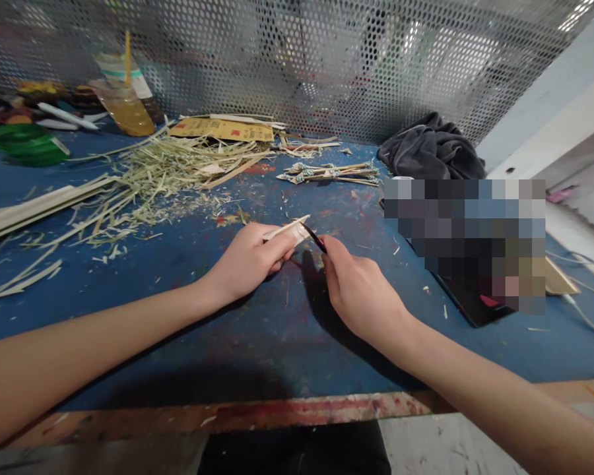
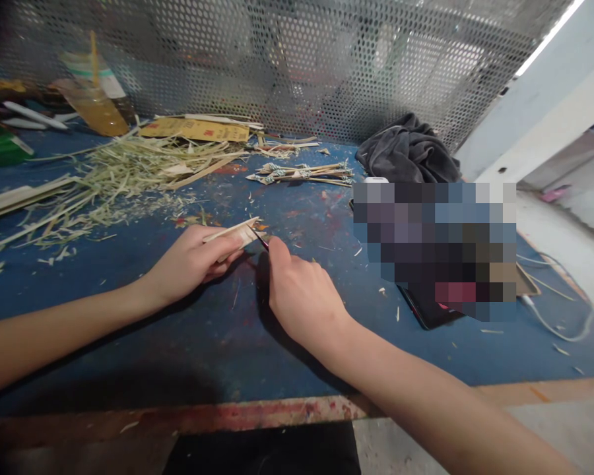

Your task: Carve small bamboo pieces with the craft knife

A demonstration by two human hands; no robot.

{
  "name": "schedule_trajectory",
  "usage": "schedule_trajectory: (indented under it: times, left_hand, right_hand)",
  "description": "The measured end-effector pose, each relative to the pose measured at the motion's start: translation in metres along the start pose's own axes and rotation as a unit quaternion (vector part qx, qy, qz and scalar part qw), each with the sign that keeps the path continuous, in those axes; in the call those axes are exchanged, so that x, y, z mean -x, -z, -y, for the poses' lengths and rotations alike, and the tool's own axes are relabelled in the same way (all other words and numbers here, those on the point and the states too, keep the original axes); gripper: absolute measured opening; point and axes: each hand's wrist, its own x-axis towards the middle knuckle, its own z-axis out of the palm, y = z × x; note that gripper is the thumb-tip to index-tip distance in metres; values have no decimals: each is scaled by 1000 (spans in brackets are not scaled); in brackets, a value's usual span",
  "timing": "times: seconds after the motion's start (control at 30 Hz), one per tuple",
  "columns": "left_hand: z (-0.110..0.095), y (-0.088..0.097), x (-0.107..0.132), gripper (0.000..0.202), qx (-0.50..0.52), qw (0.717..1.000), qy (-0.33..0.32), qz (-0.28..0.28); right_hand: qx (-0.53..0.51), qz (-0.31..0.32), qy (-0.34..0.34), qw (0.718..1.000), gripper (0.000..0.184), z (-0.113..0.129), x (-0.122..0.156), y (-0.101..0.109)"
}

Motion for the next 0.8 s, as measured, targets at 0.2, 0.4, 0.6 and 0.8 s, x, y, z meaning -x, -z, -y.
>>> schedule_trajectory:
  times: [0.2,0.4,0.6,0.8]
  left_hand:
    - [4,-1,0,38,-102,993,-52,-24]
    - [1,-1,3,37,-239,965,-85,-67]
    - [-1,-4,8,33,-373,917,-68,-124]
    - [-1,-2,7,33,-360,918,-66,-154]
  right_hand:
    - [4,-4,-7,1000,34,3,1,2]
    - [27,18,-17,999,34,6,0,4]
    - [58,49,-26,997,36,7,2,9]
    - [74,69,-18,995,38,5,5,11]
